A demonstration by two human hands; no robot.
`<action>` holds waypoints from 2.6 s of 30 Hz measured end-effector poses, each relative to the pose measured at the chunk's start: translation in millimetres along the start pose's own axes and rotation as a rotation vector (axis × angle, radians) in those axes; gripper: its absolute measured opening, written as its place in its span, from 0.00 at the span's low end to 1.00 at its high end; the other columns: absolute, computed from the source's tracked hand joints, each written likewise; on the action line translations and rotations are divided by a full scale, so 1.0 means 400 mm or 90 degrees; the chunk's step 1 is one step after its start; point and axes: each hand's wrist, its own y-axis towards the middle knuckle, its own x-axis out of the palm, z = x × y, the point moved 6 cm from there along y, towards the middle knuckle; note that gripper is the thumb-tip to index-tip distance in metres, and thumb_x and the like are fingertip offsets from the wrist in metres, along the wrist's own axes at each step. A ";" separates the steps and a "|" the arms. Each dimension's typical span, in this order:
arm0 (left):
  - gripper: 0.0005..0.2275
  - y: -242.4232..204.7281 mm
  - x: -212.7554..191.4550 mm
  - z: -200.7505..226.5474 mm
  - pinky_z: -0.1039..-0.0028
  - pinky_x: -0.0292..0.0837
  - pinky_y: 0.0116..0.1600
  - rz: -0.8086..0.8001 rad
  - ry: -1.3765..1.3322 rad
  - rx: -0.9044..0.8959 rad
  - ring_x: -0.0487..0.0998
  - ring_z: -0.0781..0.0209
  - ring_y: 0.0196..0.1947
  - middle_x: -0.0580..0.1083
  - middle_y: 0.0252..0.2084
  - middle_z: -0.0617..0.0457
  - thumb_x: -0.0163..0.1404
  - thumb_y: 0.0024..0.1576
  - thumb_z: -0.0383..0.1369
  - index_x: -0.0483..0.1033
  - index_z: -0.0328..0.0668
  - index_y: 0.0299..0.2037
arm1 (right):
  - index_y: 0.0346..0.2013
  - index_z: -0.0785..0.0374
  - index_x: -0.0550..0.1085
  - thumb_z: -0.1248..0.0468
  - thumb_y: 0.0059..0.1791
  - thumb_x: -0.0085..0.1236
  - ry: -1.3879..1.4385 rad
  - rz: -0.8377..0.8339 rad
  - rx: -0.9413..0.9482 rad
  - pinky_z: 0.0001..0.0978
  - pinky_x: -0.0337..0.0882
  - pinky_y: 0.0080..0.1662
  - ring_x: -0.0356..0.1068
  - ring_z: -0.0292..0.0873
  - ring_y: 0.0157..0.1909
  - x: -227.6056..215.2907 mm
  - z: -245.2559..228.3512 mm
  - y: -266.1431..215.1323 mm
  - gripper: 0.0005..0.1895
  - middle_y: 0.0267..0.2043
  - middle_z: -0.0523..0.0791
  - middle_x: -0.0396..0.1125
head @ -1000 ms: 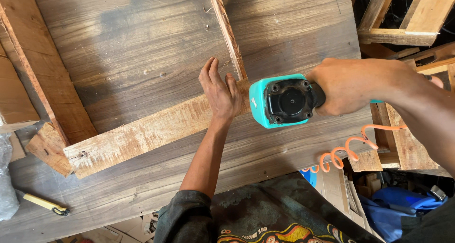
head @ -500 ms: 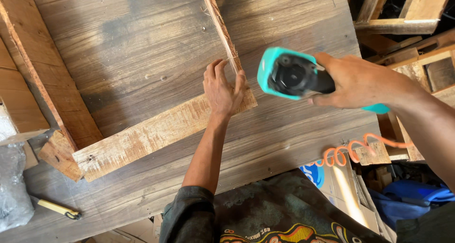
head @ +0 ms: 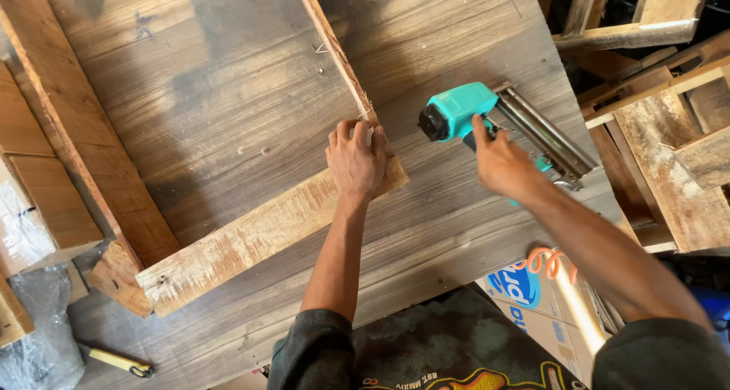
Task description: The person assembles a wooden frame by positioning planks and securing them with a pneumatic nail gun. They repeatedly align and fasten multiple wooden slats to form a rectangular structure on a workbench.
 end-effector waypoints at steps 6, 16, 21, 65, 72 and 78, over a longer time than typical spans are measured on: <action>0.17 -0.007 0.042 -0.040 0.59 0.77 0.40 -0.031 -0.010 -0.016 0.79 0.51 0.42 0.73 0.37 0.57 0.55 0.55 0.56 0.78 0.56 0.40 | 0.78 0.68 0.39 0.70 0.53 0.52 0.104 0.036 -0.006 0.72 0.73 0.46 0.71 0.76 0.51 0.024 -0.097 -0.039 0.45 0.59 0.72 0.54; 0.16 -0.009 0.050 -0.044 0.59 0.77 0.39 0.007 -0.030 0.022 0.79 0.49 0.39 0.72 0.35 0.57 0.59 0.51 0.52 0.76 0.54 0.39 | 0.76 0.69 0.47 0.65 0.52 0.55 0.035 0.087 -0.050 0.66 0.76 0.38 0.74 0.68 0.44 0.076 -0.123 -0.008 0.42 0.59 0.65 0.56; 0.13 -0.010 0.033 -0.038 0.56 0.77 0.38 0.000 -0.095 0.045 0.80 0.46 0.37 0.72 0.34 0.55 0.62 0.48 0.44 0.76 0.51 0.38 | 0.72 0.61 0.60 0.59 0.49 0.57 0.077 0.315 -0.164 0.59 0.77 0.43 0.68 0.62 0.56 0.060 -0.216 -0.096 0.36 0.57 0.53 0.59; 0.21 -0.189 -0.112 -0.392 0.52 0.79 0.48 -0.406 -0.105 -0.127 0.81 0.38 0.48 0.76 0.47 0.40 0.54 0.53 0.44 0.70 0.40 0.50 | 0.67 0.56 0.69 0.49 0.40 0.67 0.054 0.563 -0.308 0.67 0.49 0.66 0.48 0.61 0.72 0.133 -0.602 -0.086 0.42 0.72 0.55 0.50; 0.26 -0.063 -0.310 -0.461 0.57 0.74 0.54 -0.205 0.155 0.181 0.77 0.43 0.53 0.79 0.44 0.43 0.61 0.50 0.52 0.78 0.47 0.54 | 0.72 0.51 0.62 0.48 0.37 0.71 0.082 0.428 -0.321 0.77 0.43 0.67 0.43 0.66 0.75 0.304 -0.723 -0.187 0.50 0.75 0.58 0.46; 0.33 -0.042 -0.382 -0.555 0.47 0.62 0.63 -0.355 0.327 0.118 0.66 0.50 0.66 0.75 0.55 0.49 0.56 0.46 0.65 0.79 0.45 0.50 | 0.53 0.44 0.78 0.52 0.49 0.61 -0.031 0.532 -0.334 0.80 0.49 0.63 0.51 0.61 0.73 0.374 -0.707 -0.122 0.17 0.69 0.51 0.59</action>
